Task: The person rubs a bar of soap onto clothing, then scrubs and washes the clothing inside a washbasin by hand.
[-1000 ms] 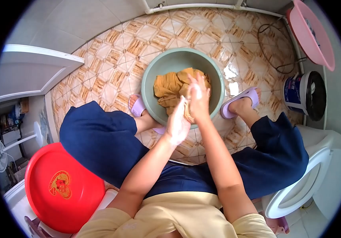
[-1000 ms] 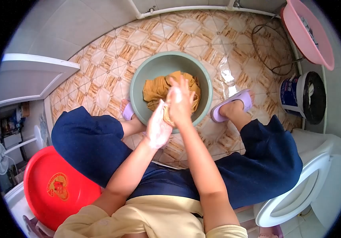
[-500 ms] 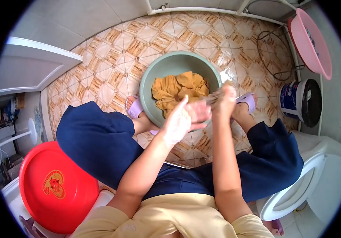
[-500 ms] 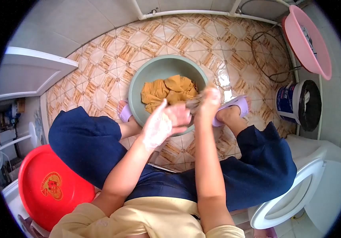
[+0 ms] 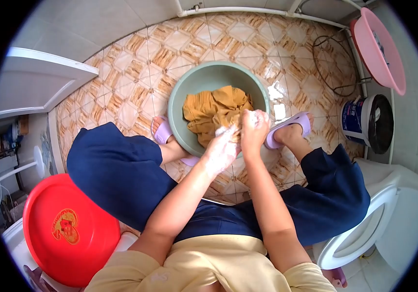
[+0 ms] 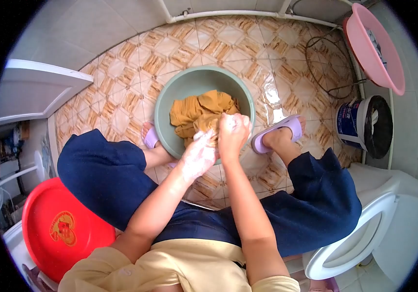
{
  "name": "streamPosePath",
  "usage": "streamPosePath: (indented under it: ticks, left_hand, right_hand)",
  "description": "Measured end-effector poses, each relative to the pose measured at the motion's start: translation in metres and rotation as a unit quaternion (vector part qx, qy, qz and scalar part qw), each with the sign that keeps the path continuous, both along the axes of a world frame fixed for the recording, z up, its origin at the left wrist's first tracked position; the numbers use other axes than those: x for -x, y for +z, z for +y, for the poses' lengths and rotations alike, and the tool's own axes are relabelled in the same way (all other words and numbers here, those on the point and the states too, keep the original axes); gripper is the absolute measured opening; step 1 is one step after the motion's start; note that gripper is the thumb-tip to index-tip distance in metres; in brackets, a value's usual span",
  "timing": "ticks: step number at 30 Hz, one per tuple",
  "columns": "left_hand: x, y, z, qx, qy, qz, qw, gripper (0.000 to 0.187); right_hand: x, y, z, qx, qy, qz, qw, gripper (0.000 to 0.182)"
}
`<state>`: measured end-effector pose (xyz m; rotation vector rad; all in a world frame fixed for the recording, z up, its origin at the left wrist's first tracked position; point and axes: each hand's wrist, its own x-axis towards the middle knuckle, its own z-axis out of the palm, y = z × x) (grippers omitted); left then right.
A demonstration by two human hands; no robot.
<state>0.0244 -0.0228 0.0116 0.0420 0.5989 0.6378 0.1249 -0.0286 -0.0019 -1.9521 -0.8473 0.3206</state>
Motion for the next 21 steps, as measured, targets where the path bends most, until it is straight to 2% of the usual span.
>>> streamPosePath:
  ticks: [1, 2, 3, 5, 6, 7, 8, 9, 11, 13, 14, 15, 16, 17, 19, 20, 21]
  left_hand:
    - [0.001, 0.0, 0.005, -0.003, -0.001, 0.008, 1.0, 0.036]
    - [0.003, 0.002, 0.012, 0.02, -0.002, -0.039, 0.999, 0.042]
    - [0.005, 0.002, 0.019, 0.01, 0.011, -0.009, 1.0, 0.045]
    - [0.017, -0.013, 0.021, -0.024, -0.032, -0.037, 0.999, 0.047]
    - [0.019, -0.033, 0.013, -0.033, -0.027, -0.139, 0.989, 0.045]
    - [0.016, -0.042, 0.007, -0.076, -0.049, -0.015, 0.996, 0.044]
    - [0.011, -0.021, 0.0, -0.041, -0.032, -0.015, 0.999, 0.04]
    - [0.008, 0.001, -0.007, -0.005, -0.014, -0.014, 1.0, 0.037]
    - [0.006, -0.007, -0.002, -0.017, -0.015, -0.018, 1.0, 0.037]
    - [0.01, -0.014, 0.014, 0.039, 0.016, -0.056, 0.998, 0.045]
    - [0.016, 0.008, 0.02, -0.051, -0.005, 0.036, 0.998, 0.049]
    - [0.017, -0.011, 0.026, -0.088, 0.043, 0.024, 0.995, 0.049]
    - [0.018, -0.009, 0.024, -0.085, 0.04, 0.018, 0.995, 0.049]
    - [0.018, -0.005, 0.022, -0.083, 0.039, 0.013, 0.996, 0.049]
    - [0.014, -0.011, 0.013, -0.149, -0.068, 0.073, 0.984, 0.044]
    - [0.007, 0.003, 0.007, -0.069, -0.029, 0.019, 0.997, 0.037]
    - [0.009, 0.007, 0.005, -0.054, -0.048, 0.011, 0.997, 0.036]
  right_hand:
    - [0.013, 0.009, -0.004, 0.024, -0.015, -0.044, 0.999, 0.022]
    - [0.034, 0.015, -0.01, -0.019, -0.003, 0.055, 0.998, 0.028]
    - [0.059, 0.021, -0.019, -0.095, 0.046, 0.015, 0.994, 0.04]
    - [0.082, 0.054, -0.02, -0.006, 0.127, -0.202, 0.971, 0.048]
    - [0.076, 0.023, -0.018, 0.033, 0.092, -0.137, 0.986, 0.044]
    - [0.061, -0.009, -0.013, 0.071, 0.055, -0.07, 0.993, 0.04]
    - [0.034, 0.005, -0.003, 0.083, 0.026, 0.096, 0.992, 0.039]
    - [0.012, -0.007, 0.004, 0.066, -0.035, 0.166, 0.983, 0.036]
    - [0.001, -0.015, 0.002, 0.02, -0.02, 0.145, 0.989, 0.04]
    - [0.039, 0.002, -0.002, -0.051, -0.045, 0.236, 0.97, 0.05]
    - [0.06, 0.025, -0.009, -0.067, 0.043, 0.257, 0.963, 0.061]
    - [0.08, 0.055, -0.019, -0.033, 0.113, 0.199, 0.973, 0.056]
    - [0.093, 0.043, -0.011, -0.007, 0.076, 0.035, 0.996, 0.054]
    - [0.097, 0.027, -0.001, 0.019, 0.039, -0.13, 0.991, 0.051]
    - [0.048, 0.013, 0.003, -0.058, 0.09, 0.076, 0.991, 0.044]
    - [0.033, 0.011, 0.006, -0.019, 0.012, 0.211, 0.977, 0.042]
    - [0.016, 0.012, 0.009, 0.032, -0.016, 0.298, 0.954, 0.046]
